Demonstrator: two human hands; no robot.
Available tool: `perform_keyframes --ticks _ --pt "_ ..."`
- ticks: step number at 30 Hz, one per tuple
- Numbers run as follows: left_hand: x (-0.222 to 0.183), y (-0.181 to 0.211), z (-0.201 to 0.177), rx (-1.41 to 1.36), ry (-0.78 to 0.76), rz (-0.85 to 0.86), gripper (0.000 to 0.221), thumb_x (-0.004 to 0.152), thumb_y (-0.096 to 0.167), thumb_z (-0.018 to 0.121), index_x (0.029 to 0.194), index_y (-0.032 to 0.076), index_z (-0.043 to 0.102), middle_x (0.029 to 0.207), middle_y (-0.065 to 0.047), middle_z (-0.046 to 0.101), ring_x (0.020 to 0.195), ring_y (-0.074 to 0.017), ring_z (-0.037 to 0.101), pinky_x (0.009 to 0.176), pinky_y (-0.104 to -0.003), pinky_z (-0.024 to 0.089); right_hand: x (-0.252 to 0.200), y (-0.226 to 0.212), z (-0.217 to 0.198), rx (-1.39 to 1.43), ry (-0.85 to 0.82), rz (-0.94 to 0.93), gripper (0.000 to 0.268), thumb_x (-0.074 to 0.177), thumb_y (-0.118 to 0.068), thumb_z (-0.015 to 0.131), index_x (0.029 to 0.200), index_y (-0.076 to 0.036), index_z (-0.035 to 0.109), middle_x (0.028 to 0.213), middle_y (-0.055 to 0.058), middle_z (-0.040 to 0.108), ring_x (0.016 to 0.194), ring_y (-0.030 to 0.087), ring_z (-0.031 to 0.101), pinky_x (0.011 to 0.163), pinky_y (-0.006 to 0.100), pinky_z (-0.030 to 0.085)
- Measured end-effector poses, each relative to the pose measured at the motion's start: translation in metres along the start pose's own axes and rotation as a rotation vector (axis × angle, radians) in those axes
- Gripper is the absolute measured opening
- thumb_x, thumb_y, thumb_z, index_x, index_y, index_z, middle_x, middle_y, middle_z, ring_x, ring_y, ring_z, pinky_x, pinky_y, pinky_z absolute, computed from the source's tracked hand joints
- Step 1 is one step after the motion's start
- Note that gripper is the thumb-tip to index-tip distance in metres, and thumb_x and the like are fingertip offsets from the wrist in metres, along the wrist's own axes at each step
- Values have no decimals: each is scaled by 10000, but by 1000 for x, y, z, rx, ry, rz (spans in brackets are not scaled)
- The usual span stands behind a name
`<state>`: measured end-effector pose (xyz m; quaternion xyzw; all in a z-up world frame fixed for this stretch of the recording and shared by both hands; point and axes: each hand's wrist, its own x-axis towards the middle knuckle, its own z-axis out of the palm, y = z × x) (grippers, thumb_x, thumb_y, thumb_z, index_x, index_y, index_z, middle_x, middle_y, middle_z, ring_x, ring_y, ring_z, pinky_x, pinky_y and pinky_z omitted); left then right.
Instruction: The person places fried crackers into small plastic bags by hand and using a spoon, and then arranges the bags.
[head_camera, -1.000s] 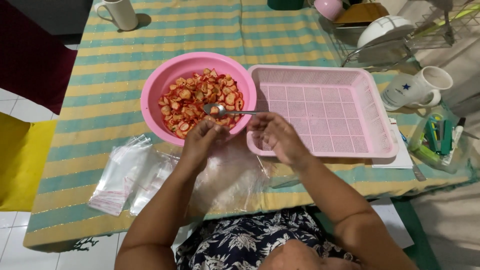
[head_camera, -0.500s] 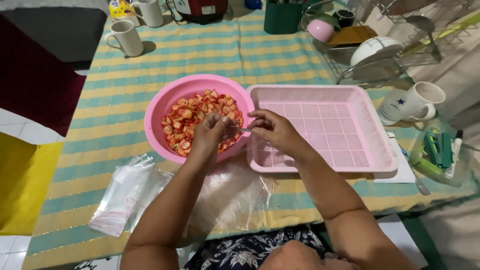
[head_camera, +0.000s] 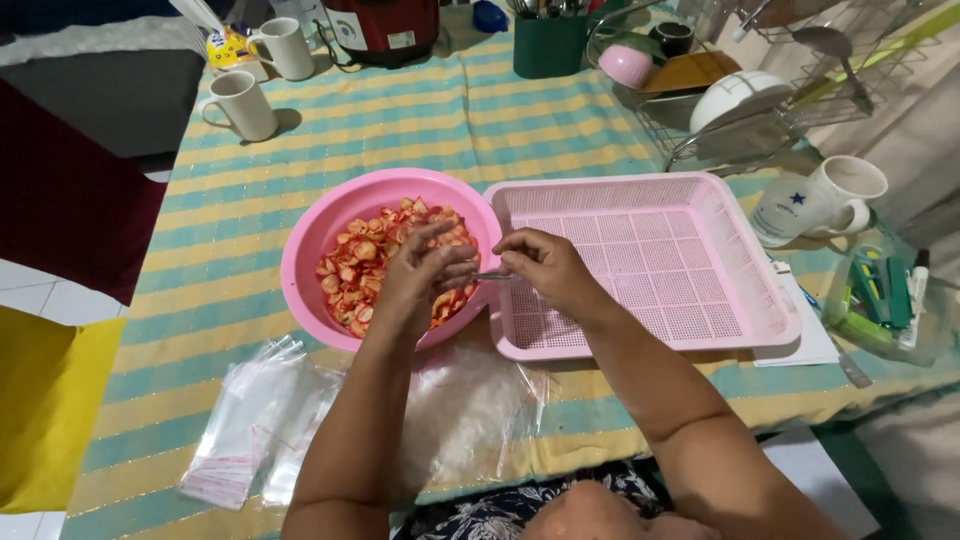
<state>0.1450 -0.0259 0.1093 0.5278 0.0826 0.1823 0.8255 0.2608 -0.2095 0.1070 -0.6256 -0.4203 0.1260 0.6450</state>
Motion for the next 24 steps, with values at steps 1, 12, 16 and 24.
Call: perform_keyframes --ticks 1,12,16,24 --pt "4 -5 -2 3 -35 -13 531 906 235 744 1354 27 551 1072 -244 737 943 -315 774 811 -421 641 1 0 0 -1 3 2 135 989 -84 658 1105 -64 725 798 96 761 741 111 688 694 227 544" --pt "23 -34 0 144 161 68 170 921 133 753 985 -18 709 841 -162 719 743 -244 753 638 -327 616 6 16 3 59 109 35 261 1001 -77 645 1261 -71 673 791 78 723 718 84 660 634 196 520" --pt "24 -40 0 175 163 106 121 947 126 726 940 8 700 823 -156 733 731 -228 755 611 -287 581 6 18 4 18 137 24 254 1015 -99 648 1268 -98 674 798 79 735 748 98 692 647 200 542" --pt "27 -41 2 37 227 107 128 962 104 699 983 -15 658 863 -202 732 775 -298 765 699 -406 646 1 -3 13 51 118 48 388 995 -142 675 1375 -127 602 829 69 715 757 79 628 661 195 503"
